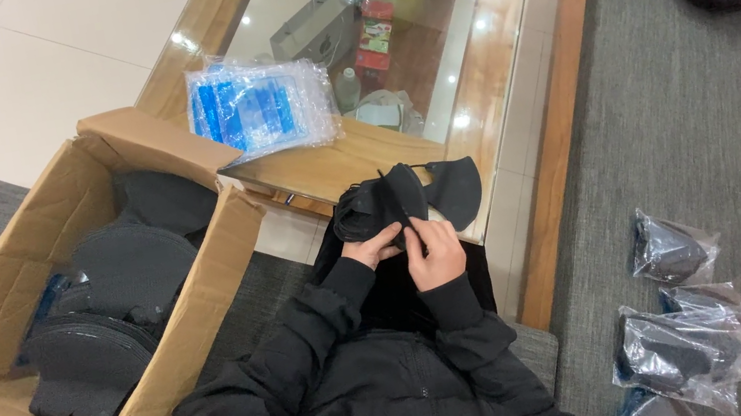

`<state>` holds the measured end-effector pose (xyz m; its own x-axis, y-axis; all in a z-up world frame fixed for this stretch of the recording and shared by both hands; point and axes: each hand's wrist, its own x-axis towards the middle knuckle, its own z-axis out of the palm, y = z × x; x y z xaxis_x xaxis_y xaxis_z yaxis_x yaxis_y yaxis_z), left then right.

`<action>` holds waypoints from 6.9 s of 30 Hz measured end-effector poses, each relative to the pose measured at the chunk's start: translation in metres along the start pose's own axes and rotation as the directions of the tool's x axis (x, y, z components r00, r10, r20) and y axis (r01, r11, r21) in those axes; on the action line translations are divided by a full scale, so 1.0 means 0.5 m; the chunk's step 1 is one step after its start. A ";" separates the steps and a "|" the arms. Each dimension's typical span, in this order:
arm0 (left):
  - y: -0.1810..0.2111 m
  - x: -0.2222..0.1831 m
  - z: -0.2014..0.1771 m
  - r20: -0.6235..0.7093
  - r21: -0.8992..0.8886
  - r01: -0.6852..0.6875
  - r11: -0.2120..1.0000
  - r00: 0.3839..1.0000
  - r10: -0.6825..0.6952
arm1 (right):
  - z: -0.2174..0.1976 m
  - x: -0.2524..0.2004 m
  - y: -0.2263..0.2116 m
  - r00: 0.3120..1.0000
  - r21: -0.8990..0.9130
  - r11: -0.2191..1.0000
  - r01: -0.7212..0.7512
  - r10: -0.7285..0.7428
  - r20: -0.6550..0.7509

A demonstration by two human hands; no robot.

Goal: Packing black face masks into a cardboard box after inspection

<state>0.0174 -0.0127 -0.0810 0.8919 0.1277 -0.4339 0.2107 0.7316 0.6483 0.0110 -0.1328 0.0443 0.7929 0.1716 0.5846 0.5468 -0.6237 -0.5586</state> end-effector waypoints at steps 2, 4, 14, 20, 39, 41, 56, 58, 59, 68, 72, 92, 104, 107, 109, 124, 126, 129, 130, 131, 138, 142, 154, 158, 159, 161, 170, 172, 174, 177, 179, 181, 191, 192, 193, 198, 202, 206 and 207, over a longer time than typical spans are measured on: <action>0.042 -0.034 0.032 0.000 0.006 0.018 1.000 1.000 -0.018 | 0.005 -0.011 0.021 0.996 -0.007 0.996 -0.085 0.085 -0.006; 0.050 -0.043 0.041 0.001 0.013 0.039 0.999 0.999 -0.039 | 0.003 -0.012 0.029 0.985 -0.015 0.985 -0.172 0.172 -0.014; 0.130 -0.092 0.064 -0.038 -0.149 0.166 0.975 0.984 -0.174 | 0.017 -0.014 0.207 0.671 0.635 0.456 -0.623 0.728 0.136; 0.160 -0.092 0.072 -0.002 -0.179 0.200 0.963 0.979 -0.203 | -0.006 0.011 0.213 0.564 0.583 0.361 -0.728 0.798 0.211; 0.213 -0.122 0.094 0.023 -0.215 0.280 0.936 0.959 -0.282 | -0.084 0.060 0.089 0.677 -0.289 0.670 -0.684 0.730 0.091; 0.189 -0.099 0.078 0.032 -0.174 0.315 0.933 0.949 -0.315 | -0.083 0.060 0.059 0.727 -0.322 0.722 -0.612 0.674 0.130; 0.124 -0.104 0.085 -0.115 -0.057 0.247 0.967 0.961 -0.252 | -0.062 0.047 0.105 0.748 -0.446 0.758 -0.475 0.615 0.248; 0.089 -0.087 0.064 -0.142 -0.080 0.209 0.975 0.965 -0.219 | -0.075 0.058 0.099 0.719 -0.386 0.767 -0.513 0.629 0.295; 0.069 -0.073 0.050 -0.122 -0.084 0.208 0.975 0.968 -0.217 | -0.084 0.067 0.088 0.760 -0.332 0.798 -0.502 0.591 0.271; 0.080 -0.080 0.056 -0.023 0.003 0.140 0.990 0.990 -0.140 | -0.066 0.088 0.020 0.914 -0.015 0.931 -0.365 0.361 0.183; 0.098 -0.090 0.059 -0.007 0.050 0.121 0.991 0.993 -0.120 | -0.069 0.119 -0.006 0.921 0.071 0.943 -0.325 0.298 0.252; 0.113 -0.088 0.056 0.062 0.141 0.112 0.984 0.991 -0.122 | -0.044 0.114 -0.014 0.997 -0.008 0.998 -0.064 0.065 0.050; 0.053 -0.045 0.020 0.043 0.176 0.108 0.978 0.992 -0.117 | -0.024 0.068 0.033 0.994 0.043 0.994 -0.104 0.102 0.044; 0.029 -0.034 0.018 -0.021 0.099 0.098 0.990 0.995 -0.097 | -0.015 0.051 0.029 0.995 0.046 0.995 -0.087 0.084 0.056; 0.048 -0.050 0.037 -0.064 0.041 0.096 0.994 0.994 -0.094 | -0.008 0.037 0.027 0.995 0.038 0.996 -0.080 0.078 0.063; 0.043 -0.049 0.023 -0.094 0.052 0.084 0.995 0.992 -0.079 | 0.006 0.008 0.042 0.989 0.003 0.989 -0.146 0.146 0.027; 0.059 -0.058 0.041 -0.088 0.036 0.108 0.993 0.991 -0.105 | 0.003 0.016 0.035 0.994 0.029 0.994 -0.108 0.108 -0.007; 0.080 -0.074 0.046 -0.102 -0.048 0.181 0.982 0.977 -0.185 | -0.043 0.093 -0.025 0.986 0.277 0.951 -0.140 0.159 -0.047; 0.087 -0.084 0.047 -0.109 -0.041 0.196 0.980 0.974 -0.199 | -0.025 0.069 0.026 0.983 0.275 0.948 -0.158 0.177 -0.044; 0.095 -0.093 0.050 -0.106 -0.078 0.211 0.974 0.970 -0.219 | -0.007 0.044 0.078 0.937 0.334 0.892 -0.304 0.343 -0.065; 0.284 -0.203 0.173 -0.067 -0.361 0.241 0.901 0.957 -0.283 | 0.004 0.022 0.206 0.588 0.555 0.449 -0.700 0.804 0.091; 0.221 -0.160 0.110 -0.020 -0.338 0.311 0.888 0.941 -0.337 | -0.011 0.035 0.202 0.582 0.548 0.441 -0.711 0.807 0.105; 0.197 -0.149 0.100 0.007 -0.326 0.250 0.912 0.965 -0.263 | -0.037 0.066 0.164 0.647 0.021 0.647 -0.762 0.759 0.072; 0.225 -0.170 0.127 -0.025 -0.288 0.234 0.929 0.968 -0.251 | -0.025 0.051 0.192 0.738 -0.111 0.738 -0.666 0.673 0.045; 0.240 -0.178 0.138 -0.023 -0.290 0.228 0.930 0.969 -0.245 | -0.021 0.049 0.198 0.751 -0.129 0.749 -0.650 0.659 0.045; 0.213 -0.163 0.120 -0.016 -0.307 0.236 0.922 0.967 -0.253 | -0.034 0.059 0.171 0.761 -0.096 0.761 -0.641 0.647 0.049; 0.198 -0.163 0.124 -0.109 -0.260 0.204 0.944 0.965 -0.239 | -0.045 0.076 0.071 0.905 0.046 0.905 -0.424 0.425 -0.013; 0.194 -0.159 0.125 -0.117 -0.265 0.191 0.945 0.967 -0.228 | -0.048 0.083 0.043 0.917 0.061 0.916 -0.396 0.398 -0.016; 0.133 -0.110 0.081 -0.122 -0.205 0.230 0.951 0.958 -0.258 | -0.052 0.090 0.017 0.936 0.098 0.931 -0.352 0.353 0.013; 0.131 -0.120 0.077 -0.124 -0.066 0.240 0.969 0.961 -0.246 | -0.048 0.088 0.001 0.957 0.069 0.955 -0.289 0.288 0.011; 0.126 -0.113 0.079 -0.103 0.045 0.213 0.976 0.973 -0.207 | -0.054 0.095 -0.010 0.966 0.054 0.965 -0.257 0.256 0.025; 0.116 -0.102 0.073 -0.076 0.156 0.181 0.971 0.982 -0.171 | -0.059 0.100 -0.016 0.974 0.039 0.974 -0.225 0.223 0.037; 0.119 -0.097 0.071 -0.014 0.333 0.104 0.937 0.994 -0.105 | -0.052 0.103 -0.009 0.983 0.011 0.985 -0.170 0.168 0.079; 0.116 -0.096 0.068 -0.008 0.352 0.110 0.929 0.993 -0.115 | -0.053 0.102 -0.011 0.983 0.011 0.985 -0.171 0.170 0.071; 0.128 -0.103 0.078 -0.007 0.353 0.111 0.929 0.993 -0.115 | -0.055 0.108 -0.021 0.983 0.011 0.985 -0.171 0.170 0.070; 0.110 -0.094 0.065 0.022 0.452 0.079 0.889 0.995 -0.100 | -0.067 0.119 -0.032 0.975 0.158 0.962 -0.221 0.218 0.037; 0.071 -0.068 0.033 0.016 0.376 0.081 0.923 0.995 -0.094 | -0.054 0.099 -0.016 0.943 0.241 0.912 -0.332 0.322 0.081; 0.067 -0.063 0.029 -0.060 0.252 0.116 0.961 0.993 -0.104 | -0.028 0.068 0.008 0.948 0.178 0.932 -0.315 0.301 0.100; 0.080 -0.069 0.040 -0.076 0.223 0.122 0.967 0.991 -0.107 | -0.022 0.060 0.013 0.954 0.161 0.942 -0.294 0.279 0.108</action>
<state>0.0028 -0.0012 -0.0278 0.8309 0.0994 -0.5474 0.4017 0.5735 0.7139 0.0355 -0.1404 0.0647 0.9382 0.0716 0.3385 0.3254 -0.5152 -0.7929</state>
